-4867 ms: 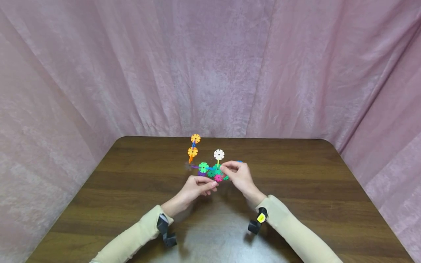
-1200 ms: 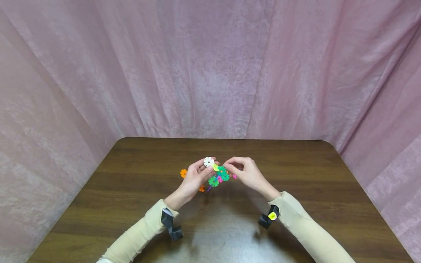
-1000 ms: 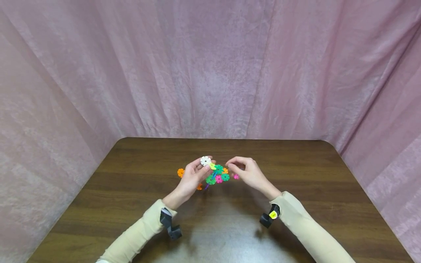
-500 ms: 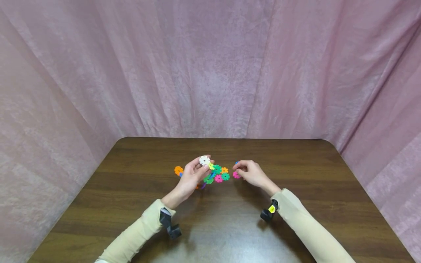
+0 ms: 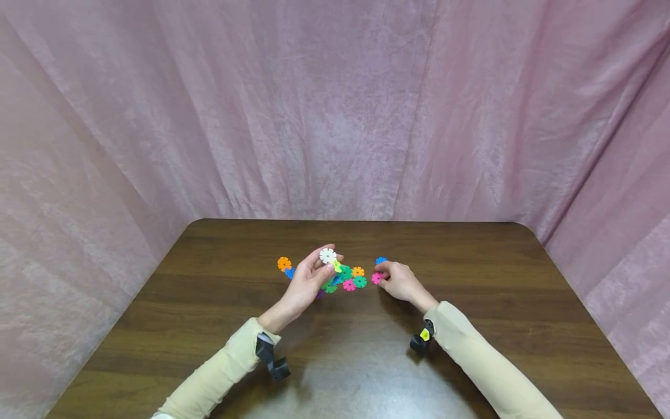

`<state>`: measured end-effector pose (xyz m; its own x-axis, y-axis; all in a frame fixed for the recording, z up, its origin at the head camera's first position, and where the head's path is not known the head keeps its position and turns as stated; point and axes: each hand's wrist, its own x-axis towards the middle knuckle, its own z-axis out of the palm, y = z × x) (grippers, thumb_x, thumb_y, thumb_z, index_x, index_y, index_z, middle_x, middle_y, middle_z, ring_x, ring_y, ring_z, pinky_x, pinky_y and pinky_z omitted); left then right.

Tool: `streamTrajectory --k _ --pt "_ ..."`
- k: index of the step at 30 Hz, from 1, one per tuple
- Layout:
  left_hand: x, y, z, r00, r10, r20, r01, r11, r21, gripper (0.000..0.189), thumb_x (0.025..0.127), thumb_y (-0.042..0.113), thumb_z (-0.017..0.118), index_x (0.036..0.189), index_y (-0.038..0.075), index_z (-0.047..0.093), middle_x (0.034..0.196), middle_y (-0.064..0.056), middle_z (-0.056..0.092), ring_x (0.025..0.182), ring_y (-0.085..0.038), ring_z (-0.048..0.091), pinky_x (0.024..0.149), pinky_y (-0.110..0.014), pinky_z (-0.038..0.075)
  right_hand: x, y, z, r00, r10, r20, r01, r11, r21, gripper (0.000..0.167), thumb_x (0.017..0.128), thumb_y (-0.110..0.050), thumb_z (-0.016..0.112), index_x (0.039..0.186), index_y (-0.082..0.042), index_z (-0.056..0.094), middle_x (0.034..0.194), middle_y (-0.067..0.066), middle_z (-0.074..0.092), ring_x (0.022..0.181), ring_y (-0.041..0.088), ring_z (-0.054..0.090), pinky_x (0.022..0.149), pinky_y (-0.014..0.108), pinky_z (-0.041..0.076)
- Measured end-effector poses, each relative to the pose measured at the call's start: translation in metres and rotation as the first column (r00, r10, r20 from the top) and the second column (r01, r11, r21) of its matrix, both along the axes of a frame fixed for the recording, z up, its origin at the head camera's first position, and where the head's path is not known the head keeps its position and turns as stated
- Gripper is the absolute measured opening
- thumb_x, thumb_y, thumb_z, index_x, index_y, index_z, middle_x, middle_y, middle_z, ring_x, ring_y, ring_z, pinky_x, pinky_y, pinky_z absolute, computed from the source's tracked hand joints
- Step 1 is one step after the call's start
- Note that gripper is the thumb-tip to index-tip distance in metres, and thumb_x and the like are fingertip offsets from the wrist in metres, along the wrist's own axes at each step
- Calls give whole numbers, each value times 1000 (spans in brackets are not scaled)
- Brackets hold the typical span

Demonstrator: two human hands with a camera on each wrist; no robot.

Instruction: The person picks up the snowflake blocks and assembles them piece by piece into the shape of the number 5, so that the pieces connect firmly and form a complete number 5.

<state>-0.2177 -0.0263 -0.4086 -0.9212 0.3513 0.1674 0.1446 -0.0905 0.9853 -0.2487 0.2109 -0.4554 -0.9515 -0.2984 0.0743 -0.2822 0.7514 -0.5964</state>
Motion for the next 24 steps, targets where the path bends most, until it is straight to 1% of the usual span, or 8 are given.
streamTrajectory --k 7,11,14,18,21,24 --pt "0 1 2 999 -15 -43 13 999 -46 50 100 -1 45 147 0 28 134 -29 52 121 -35 56 87 -13 46 1 -1 -1 999 -31 -4 32 998 59 17 83 -8 73 98 -2 66 81 6 66 76 17 60 69 33 49" --pt "0 1 3 998 -7 -56 3 998 -59 49 100 -1 45 145 3 26 132 -27 55 119 -37 56 91 -19 47 3 -1 1 999 -4 -53 8 997 79 17 79 -10 77 89 -3 65 78 7 65 75 18 57 69 34 46" --pt "1 1 4 998 3 -67 -8 997 -77 45 99 -1 45 140 3 26 128 -26 58 117 -37 58 94 -24 49 5 -1 3 998 4 -69 1 997 77 20 77 -9 79 86 -4 62 77 7 64 75 18 55 69 33 44" --pt "3 2 3 995 9 -96 -21 991 -129 37 99 -1 46 133 -1 31 125 -26 59 116 -37 59 95 -26 50 8 -1 3 1000 -3 -28 4 1000 23 21 79 -4 76 86 -4 57 76 6 64 71 14 57 66 29 45" --pt "4 3 2 994 9 -110 -27 986 -167 32 99 -1 46 129 -3 37 125 -26 60 118 -38 59 99 -34 49 9 -1 5 1000 4 6 -4 999 -45 16 83 0 70 87 -3 55 73 5 64 64 11 58 61 26 48" --pt "4 3 2 994 1 -113 -21 983 -182 29 100 -1 46 128 -5 40 124 -29 58 119 -41 57 102 -42 47 9 -2 8 1000 9 22 -7 994 -108 11 86 2 65 90 -2 56 72 6 64 60 13 59 57 25 49"
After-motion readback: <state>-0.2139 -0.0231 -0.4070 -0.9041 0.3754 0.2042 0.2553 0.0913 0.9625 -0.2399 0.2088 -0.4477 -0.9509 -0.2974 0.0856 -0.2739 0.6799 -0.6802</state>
